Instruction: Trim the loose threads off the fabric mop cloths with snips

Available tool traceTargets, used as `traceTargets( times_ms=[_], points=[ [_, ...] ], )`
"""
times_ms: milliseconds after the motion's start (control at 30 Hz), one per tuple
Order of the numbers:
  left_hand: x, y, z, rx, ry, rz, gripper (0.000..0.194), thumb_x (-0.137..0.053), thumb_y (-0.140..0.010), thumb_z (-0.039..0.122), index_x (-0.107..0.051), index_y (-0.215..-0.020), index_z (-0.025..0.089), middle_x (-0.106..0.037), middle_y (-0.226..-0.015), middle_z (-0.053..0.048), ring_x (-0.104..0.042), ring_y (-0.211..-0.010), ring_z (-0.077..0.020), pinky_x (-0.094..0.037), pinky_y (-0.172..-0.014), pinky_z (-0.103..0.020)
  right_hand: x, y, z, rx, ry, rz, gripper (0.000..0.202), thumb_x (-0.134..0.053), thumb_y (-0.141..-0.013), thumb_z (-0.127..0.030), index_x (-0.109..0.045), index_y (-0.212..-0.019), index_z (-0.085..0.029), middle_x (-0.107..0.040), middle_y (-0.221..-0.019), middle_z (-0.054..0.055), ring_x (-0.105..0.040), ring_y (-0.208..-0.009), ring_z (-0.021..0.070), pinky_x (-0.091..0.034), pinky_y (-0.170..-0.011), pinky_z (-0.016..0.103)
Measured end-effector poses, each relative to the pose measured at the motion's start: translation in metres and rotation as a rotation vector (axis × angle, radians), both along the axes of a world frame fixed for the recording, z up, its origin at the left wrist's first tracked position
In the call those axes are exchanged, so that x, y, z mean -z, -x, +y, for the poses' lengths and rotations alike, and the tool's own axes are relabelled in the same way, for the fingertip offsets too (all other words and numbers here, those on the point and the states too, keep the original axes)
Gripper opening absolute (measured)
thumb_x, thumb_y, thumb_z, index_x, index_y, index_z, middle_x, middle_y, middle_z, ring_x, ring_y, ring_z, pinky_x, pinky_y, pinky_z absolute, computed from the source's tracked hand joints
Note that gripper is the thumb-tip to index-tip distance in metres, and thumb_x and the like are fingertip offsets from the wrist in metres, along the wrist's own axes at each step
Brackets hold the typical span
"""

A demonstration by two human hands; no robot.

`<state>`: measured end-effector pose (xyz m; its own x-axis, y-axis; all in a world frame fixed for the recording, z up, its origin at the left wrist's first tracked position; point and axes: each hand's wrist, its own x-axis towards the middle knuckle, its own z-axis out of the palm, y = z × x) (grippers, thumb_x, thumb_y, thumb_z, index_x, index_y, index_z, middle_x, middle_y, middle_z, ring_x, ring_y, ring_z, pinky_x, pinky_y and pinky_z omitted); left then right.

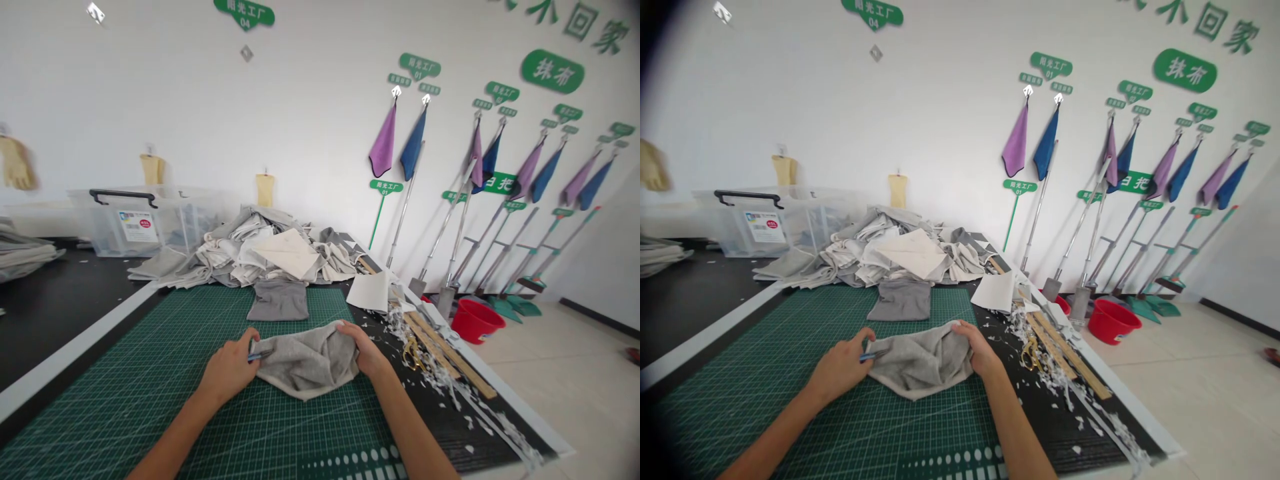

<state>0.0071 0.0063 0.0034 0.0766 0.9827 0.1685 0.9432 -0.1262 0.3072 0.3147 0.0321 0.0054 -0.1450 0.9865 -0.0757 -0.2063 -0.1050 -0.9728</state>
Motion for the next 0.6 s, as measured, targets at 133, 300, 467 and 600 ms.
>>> traceTargets(
  times_ms=[133,300,467,600],
  points=[
    [-0.004,0.011,0.008,-0.045,-0.154,-0.256,0.017,-0.051,-0.079,0.026,-0.054,-0.095,0.023,-0.055,-0.060,0.004,-0.055,-0.056,-0.0154,-0.034,-0.058,-0.024,-0.005,-0.001,0.003,0.054,0.001,0.122,0.030,-0.074,-0.068,-0.042,-0.065,-0.081,-0.017,-0.069,-0.073,0.002,-0.064,-0.066,0.0168,-0.050,-0.068,0.027],
    [-0.007,0.030,0.017,-0.066,-0.261,-0.818,0.020,-0.059,-0.075,0.034,-0.055,-0.089,0.020,-0.050,-0.058,0.007,-0.041,-0.047,-0.0098,-0.032,-0.049,-0.020,-0.017,-0.009,0.002,0.093,-0.040,0.197,0.027,-0.073,-0.069,-0.042,-0.063,-0.073,-0.017,-0.065,-0.063,-0.001,-0.059,-0.057,0.0128,-0.046,-0.059,0.023],
    [-0.006,0.038,0.020,0.029,-0.189,-1.387,0.027,-0.071,-0.067,0.031,-0.058,-0.086,0.017,-0.045,-0.065,0.006,-0.035,-0.049,-0.0058,-0.024,-0.042,-0.016,-0.052,-0.018,-0.013,-0.018,-0.143,0.141,0.026,-0.079,-0.065,-0.036,-0.065,-0.071,-0.015,-0.064,-0.064,-0.001,-0.055,-0.056,0.0109,-0.041,-0.057,0.022],
    [-0.017,0.041,0.016,0.033,-0.229,-1.646,0.022,-0.074,-0.061,0.024,-0.059,-0.075,0.014,-0.049,-0.070,0.004,-0.038,-0.053,-0.0042,-0.026,-0.042,-0.013,-0.098,-0.018,-0.022,-0.008,-0.353,-0.098,0.023,-0.073,-0.072,-0.038,-0.067,-0.077,-0.017,-0.063,-0.068,-0.002,-0.054,-0.060,0.0107,-0.038,-0.058,0.022]
  ],
)
